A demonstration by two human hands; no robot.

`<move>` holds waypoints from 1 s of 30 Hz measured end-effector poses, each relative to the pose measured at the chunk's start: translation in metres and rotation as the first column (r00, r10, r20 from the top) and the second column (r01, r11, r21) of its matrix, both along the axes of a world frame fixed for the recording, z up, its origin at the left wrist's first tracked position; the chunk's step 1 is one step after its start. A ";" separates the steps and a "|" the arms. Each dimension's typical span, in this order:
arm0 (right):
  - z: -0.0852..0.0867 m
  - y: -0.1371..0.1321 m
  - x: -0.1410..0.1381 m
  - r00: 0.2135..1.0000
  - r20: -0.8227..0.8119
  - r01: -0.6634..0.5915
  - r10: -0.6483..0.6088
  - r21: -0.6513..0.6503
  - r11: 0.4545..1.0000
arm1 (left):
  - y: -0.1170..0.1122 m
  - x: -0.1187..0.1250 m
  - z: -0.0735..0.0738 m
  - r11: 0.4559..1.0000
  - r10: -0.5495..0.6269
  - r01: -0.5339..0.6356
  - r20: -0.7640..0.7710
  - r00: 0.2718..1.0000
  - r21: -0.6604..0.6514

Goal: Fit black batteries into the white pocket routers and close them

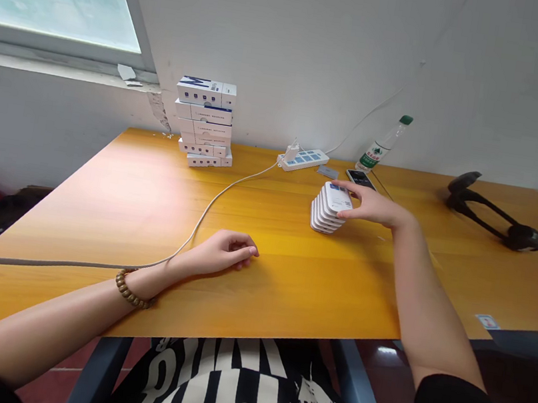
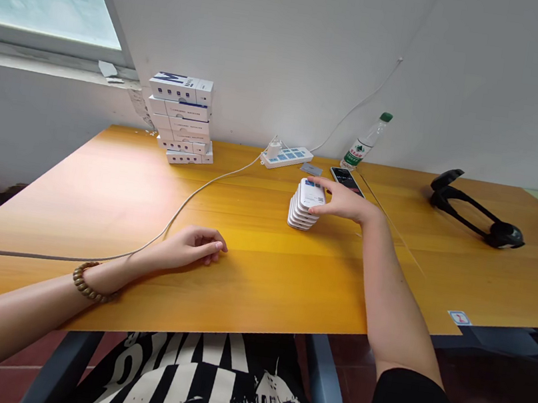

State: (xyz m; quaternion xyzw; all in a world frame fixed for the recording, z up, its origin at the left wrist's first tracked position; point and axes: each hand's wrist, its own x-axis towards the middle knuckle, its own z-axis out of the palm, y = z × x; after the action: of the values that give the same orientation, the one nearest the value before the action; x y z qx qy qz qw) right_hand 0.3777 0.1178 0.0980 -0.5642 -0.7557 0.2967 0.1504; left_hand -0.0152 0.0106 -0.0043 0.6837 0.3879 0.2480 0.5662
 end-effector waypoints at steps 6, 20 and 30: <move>0.001 -0.004 -0.002 0.999 -0.035 -0.027 0.025 -0.059 0.998 | 0.001 -0.001 -0.002 1.000 -0.006 0.006 -0.008 1.000 0.013; -0.008 -0.004 -0.003 0.989 -0.144 -0.049 0.039 -0.067 0.997 | 0.001 -0.001 -0.002 1.000 -0.007 0.008 -0.010 1.000 0.010; -0.010 -0.001 0.001 0.989 -0.140 -0.060 0.053 -0.050 0.997 | 0.001 0.000 -0.002 1.000 -0.006 0.006 -0.004 1.000 0.014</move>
State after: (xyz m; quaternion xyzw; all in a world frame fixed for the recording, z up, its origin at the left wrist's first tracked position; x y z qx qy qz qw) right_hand 0.3788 0.1167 0.0878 -0.5244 -0.7507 0.3597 0.1790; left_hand -0.0151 0.0118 -0.0062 0.6894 0.3851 0.2477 0.5613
